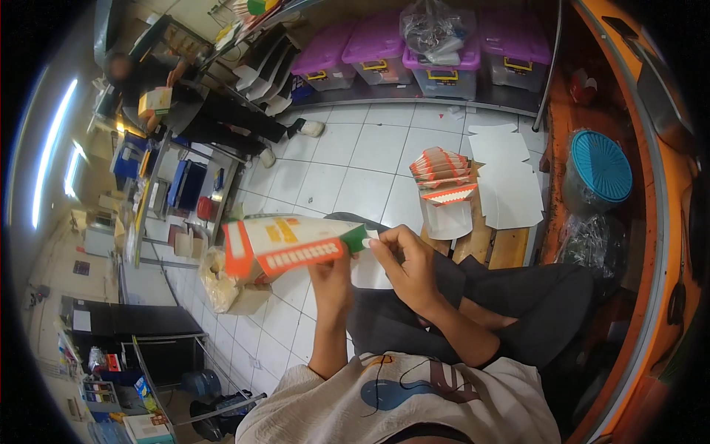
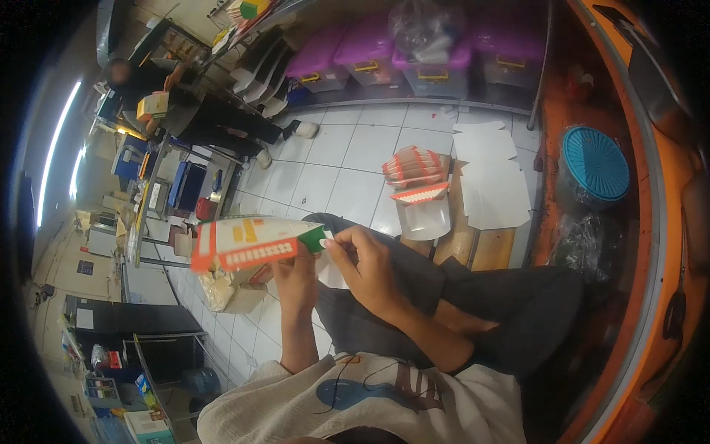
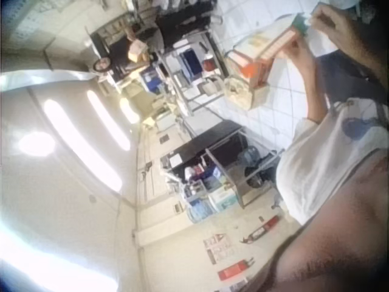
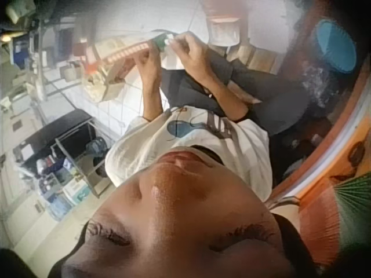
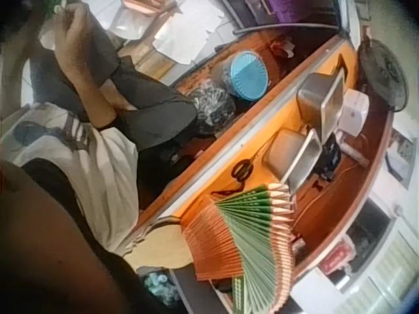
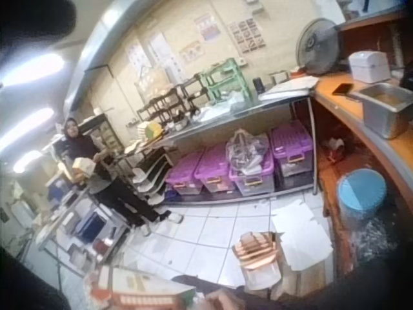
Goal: The person sits on the floor and folds flat cardboard pieces into small boxes by hand. They repeatedly pick up a piece, fold the sides, and secure the flaps, stacking the finished boxes on a small stool. Another person is visible in the background working at a counter.
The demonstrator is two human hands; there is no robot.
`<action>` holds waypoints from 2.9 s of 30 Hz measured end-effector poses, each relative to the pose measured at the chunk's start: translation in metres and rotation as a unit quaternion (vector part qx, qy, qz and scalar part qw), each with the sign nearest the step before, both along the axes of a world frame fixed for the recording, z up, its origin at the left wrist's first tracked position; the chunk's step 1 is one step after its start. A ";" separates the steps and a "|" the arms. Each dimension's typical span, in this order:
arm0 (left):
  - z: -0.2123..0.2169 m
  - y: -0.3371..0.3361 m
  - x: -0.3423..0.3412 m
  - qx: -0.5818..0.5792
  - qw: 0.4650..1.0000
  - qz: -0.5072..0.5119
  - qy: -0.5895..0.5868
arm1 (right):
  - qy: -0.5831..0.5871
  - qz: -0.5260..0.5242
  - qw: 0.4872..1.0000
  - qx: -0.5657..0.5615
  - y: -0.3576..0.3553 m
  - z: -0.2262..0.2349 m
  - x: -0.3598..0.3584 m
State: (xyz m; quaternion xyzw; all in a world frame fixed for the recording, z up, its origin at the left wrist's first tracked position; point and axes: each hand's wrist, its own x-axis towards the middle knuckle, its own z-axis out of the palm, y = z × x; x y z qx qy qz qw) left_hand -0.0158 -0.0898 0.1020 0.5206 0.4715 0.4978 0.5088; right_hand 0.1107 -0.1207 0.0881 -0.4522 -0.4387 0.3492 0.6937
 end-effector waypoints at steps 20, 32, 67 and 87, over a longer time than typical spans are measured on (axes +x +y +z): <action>-0.011 -0.011 0.008 -0.050 0.968 -0.037 -0.245 | 0.002 0.027 1.000 0.012 -0.001 -0.004 -0.005; -0.035 -0.019 -0.021 0.055 0.991 -0.003 0.126 | -0.059 0.100 0.993 0.025 0.002 0.001 0.006; -0.037 -0.016 -0.055 -0.202 0.975 0.049 -0.078 | -0.394 -0.047 0.910 0.122 0.005 -0.014 -0.004; -0.078 -0.012 -0.073 0.154 0.976 -0.024 0.153 | 0.023 0.001 0.994 -0.110 0.039 -0.084 -0.059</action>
